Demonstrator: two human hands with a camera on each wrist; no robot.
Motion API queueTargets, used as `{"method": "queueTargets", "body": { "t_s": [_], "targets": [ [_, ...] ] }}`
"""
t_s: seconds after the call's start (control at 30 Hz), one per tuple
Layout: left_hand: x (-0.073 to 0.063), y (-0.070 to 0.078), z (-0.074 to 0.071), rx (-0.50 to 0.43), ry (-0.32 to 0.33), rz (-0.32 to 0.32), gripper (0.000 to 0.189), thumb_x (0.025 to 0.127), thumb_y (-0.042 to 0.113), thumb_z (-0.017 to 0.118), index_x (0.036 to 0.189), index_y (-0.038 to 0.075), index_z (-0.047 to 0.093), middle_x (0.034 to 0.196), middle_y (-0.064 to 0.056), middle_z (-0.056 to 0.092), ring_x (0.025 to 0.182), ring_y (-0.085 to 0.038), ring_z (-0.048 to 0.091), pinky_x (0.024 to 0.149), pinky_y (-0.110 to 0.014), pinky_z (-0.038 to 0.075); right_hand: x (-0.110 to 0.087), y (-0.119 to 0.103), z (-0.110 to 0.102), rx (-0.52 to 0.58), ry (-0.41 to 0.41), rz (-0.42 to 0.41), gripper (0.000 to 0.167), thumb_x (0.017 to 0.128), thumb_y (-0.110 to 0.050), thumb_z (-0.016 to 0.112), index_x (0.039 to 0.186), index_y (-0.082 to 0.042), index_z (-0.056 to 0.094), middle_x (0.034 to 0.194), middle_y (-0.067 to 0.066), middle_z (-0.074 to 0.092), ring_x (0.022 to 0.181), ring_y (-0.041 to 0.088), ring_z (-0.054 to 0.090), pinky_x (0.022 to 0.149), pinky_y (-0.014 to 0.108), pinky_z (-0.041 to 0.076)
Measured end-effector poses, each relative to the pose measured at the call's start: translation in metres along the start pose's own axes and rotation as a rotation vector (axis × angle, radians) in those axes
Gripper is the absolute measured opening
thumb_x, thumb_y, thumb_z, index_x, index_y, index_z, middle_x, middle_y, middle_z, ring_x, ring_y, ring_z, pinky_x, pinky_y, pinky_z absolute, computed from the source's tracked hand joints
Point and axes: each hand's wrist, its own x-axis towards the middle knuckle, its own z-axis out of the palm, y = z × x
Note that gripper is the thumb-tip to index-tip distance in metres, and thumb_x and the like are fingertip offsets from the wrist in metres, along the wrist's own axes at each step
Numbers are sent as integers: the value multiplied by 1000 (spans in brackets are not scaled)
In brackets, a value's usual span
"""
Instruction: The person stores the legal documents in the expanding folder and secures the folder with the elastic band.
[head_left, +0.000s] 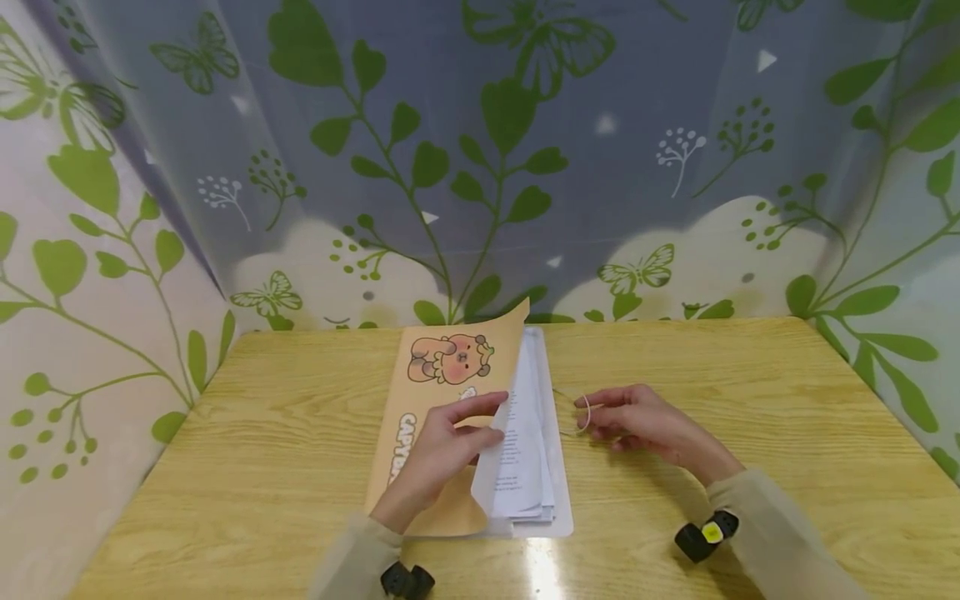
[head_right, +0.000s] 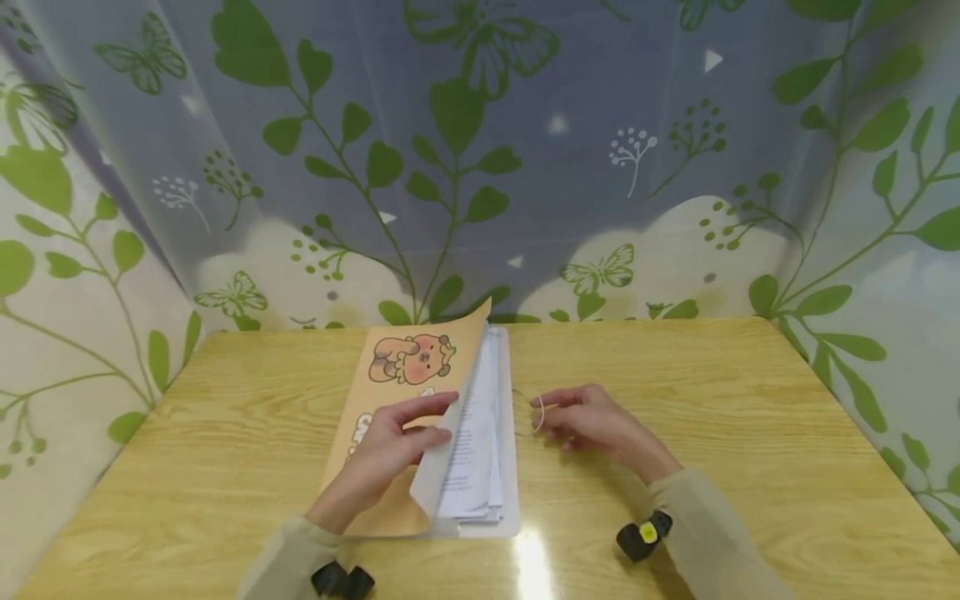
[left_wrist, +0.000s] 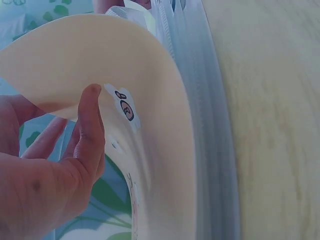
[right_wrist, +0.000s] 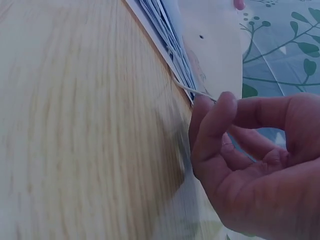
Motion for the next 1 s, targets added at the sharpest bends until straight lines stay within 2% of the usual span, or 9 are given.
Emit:
{"method": "queueTargets", "body": {
  "t_s": [0.17, 0.4, 0.6, 0.8, 1.0],
  "targets": [
    [1, 0, 3, 32, -7, -1, 51, 88, 7, 69, 138, 14, 66, 136, -14, 63, 94, -19, 72, 71, -28, 58, 5, 2, 3, -38, -9, -69, 48, 102, -18, 60, 144, 3, 53, 108, 2, 73, 90, 13, 64, 69, 27, 57],
    [2, -1, 7, 81, -25, 10, 50, 87, 8, 71, 137, 13, 67, 138, -15, 62, 88, -15, 70, 64, -23, 52, 13, 3, 10, -142, 62, -143, 41, 102, -19, 61, 139, -2, 61, 112, 11, 74, 90, 16, 68, 68, 28, 57],
    [4, -5, 13, 167, -18, 15, 47, 87, 10, 73, 133, 15, 69, 137, -11, 65, 88, -14, 71, 60, -23, 53, 18, 1, 15, -203, 107, -172, 43, 100, -22, 65, 139, -5, 63, 103, 13, 72, 85, 18, 66, 65, 28, 58],
    [6, -7, 21, 266, -9, 34, 44, 86, 12, 74, 129, 18, 72, 132, -5, 70, 85, -12, 73, 62, -25, 57, 21, 0, 19, -236, 118, -187, 43, 100, -21, 66, 140, -6, 63, 105, 14, 74, 83, 17, 65, 65, 29, 57],
    [6, -6, 26, 379, -18, 29, 43, 84, 18, 75, 127, 20, 74, 116, -3, 77, 80, -10, 73, 61, -25, 57, 23, -2, 21, -237, 115, -223, 39, 102, -19, 62, 138, -5, 64, 102, 17, 73, 84, 19, 65, 64, 29, 58]
  ]
}}
